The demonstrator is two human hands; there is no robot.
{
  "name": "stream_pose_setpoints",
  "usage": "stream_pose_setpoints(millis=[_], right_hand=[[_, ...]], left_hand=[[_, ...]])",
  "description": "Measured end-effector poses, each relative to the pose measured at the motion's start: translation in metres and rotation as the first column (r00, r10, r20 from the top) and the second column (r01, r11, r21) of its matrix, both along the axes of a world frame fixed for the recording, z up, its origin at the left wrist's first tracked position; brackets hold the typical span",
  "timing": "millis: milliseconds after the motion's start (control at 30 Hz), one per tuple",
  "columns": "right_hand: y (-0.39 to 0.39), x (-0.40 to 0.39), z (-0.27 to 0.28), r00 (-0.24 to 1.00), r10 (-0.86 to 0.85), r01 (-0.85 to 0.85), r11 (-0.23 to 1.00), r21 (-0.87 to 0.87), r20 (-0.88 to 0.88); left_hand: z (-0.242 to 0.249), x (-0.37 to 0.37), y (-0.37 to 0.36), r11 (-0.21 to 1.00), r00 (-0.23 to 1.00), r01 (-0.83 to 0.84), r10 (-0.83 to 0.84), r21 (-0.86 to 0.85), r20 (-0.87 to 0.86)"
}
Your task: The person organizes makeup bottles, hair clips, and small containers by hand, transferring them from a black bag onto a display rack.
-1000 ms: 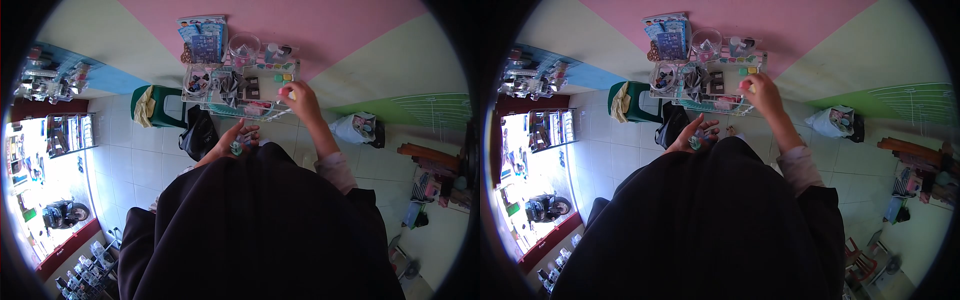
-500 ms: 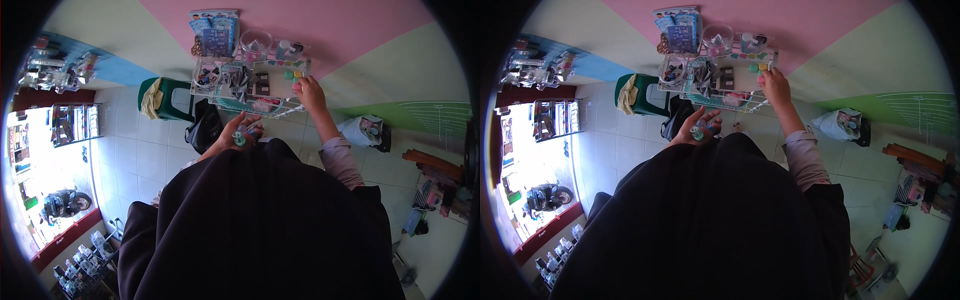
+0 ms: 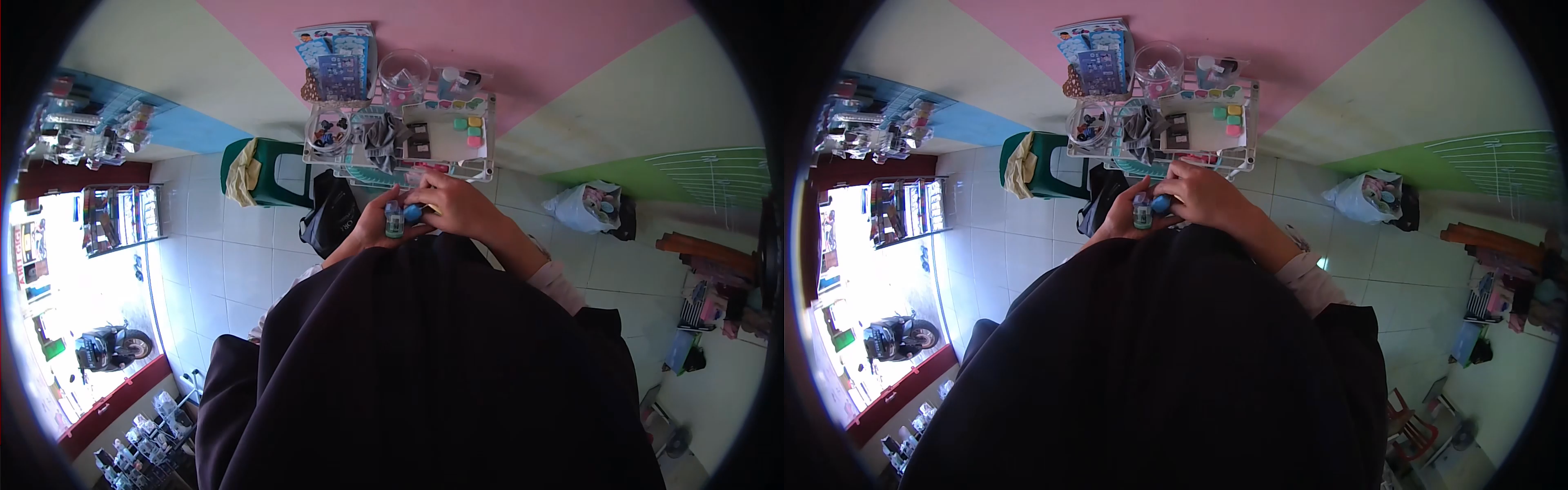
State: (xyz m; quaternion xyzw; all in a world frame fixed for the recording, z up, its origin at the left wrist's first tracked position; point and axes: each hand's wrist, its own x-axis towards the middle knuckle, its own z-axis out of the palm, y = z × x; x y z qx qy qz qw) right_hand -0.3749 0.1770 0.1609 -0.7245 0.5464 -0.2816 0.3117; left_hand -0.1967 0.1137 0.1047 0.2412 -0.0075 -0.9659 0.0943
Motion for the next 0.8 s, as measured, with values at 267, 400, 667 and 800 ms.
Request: stream_pose_setpoints(millis=[267, 400, 667, 800], right_hand=[[0.005, -0.047, -0.018, 0.860, -0.469, 0.492, 0.867, -0.082, 0.200], [0.000, -0.086, -0.044, 0.848, -0.529, 0.517, 0.841, -0.159, -0.040], [-0.003, -0.095, -0.075, 0.820, -0.510, 0.462, 0.857, -0.226, -0.260], [-0.001, -0.094, -0.084, 0.806, -0.511, 0.479, 0.859, -0.178, -0.298]], left_hand=[[-0.020, 0.009, 0.002, 0.960, 0.991, 0.041, -0.003, 0.276, -0.135], [-0.010, 0.006, 0.006, 0.981, 0.999, 0.028, -0.023, 0.192, -0.027], [-0.025, 0.012, 0.003, 0.976, 0.988, 0.069, -0.038, 0.207, -0.152], [-0.024, 0.015, 0.004, 0.979, 0.991, 0.049, -0.023, 0.199, -0.129]])
